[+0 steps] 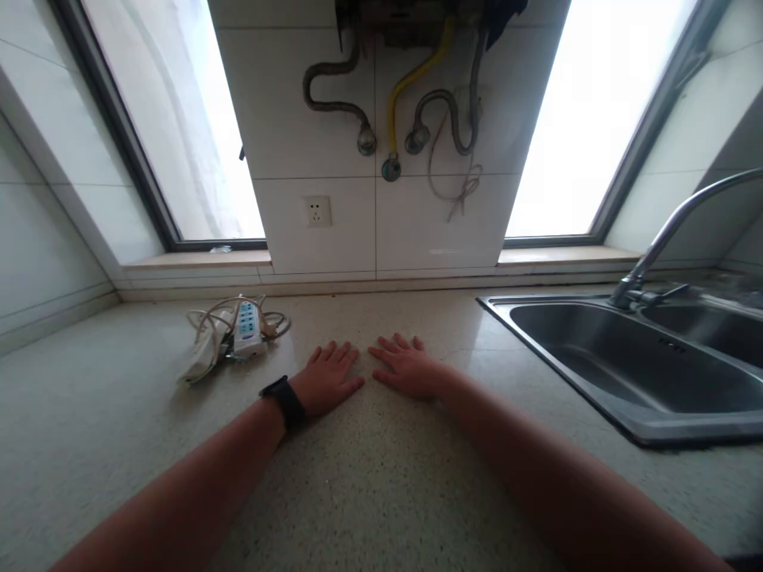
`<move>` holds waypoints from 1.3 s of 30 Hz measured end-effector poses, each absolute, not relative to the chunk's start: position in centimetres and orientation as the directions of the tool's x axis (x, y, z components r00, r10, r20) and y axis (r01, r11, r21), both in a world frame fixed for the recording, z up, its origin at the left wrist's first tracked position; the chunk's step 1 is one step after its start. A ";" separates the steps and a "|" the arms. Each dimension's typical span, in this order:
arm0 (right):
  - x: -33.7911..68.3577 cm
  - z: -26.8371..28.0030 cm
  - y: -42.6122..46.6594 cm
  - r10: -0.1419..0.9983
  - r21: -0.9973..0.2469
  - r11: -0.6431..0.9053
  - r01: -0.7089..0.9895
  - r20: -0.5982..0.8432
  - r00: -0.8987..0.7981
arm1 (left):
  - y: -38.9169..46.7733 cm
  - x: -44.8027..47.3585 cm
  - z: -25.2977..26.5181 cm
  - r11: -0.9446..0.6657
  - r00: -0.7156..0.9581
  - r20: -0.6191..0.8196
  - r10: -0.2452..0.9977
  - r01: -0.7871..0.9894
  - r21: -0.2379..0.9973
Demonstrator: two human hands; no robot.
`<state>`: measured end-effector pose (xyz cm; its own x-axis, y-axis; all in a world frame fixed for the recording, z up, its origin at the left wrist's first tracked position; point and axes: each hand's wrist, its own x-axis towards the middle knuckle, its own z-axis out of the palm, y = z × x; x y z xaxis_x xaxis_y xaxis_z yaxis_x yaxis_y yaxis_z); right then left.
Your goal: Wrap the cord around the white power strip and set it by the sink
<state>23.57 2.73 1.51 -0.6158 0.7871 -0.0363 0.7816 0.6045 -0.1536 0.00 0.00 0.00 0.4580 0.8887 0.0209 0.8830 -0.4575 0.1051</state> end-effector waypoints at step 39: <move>23.6 1.4 2.7 0.785 -0.147 0.613 0.776 0.006 -0.619 | -0.1 0.1 0.0 -0.458 0.458 0.031 0.889 0.881 0.116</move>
<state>23.58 2.67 1.38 -0.6191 0.7853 0.0062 0.7762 0.6131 -0.1469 0.05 -0.06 -0.02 0.4577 0.8885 0.0314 0.8813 -0.4581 0.1163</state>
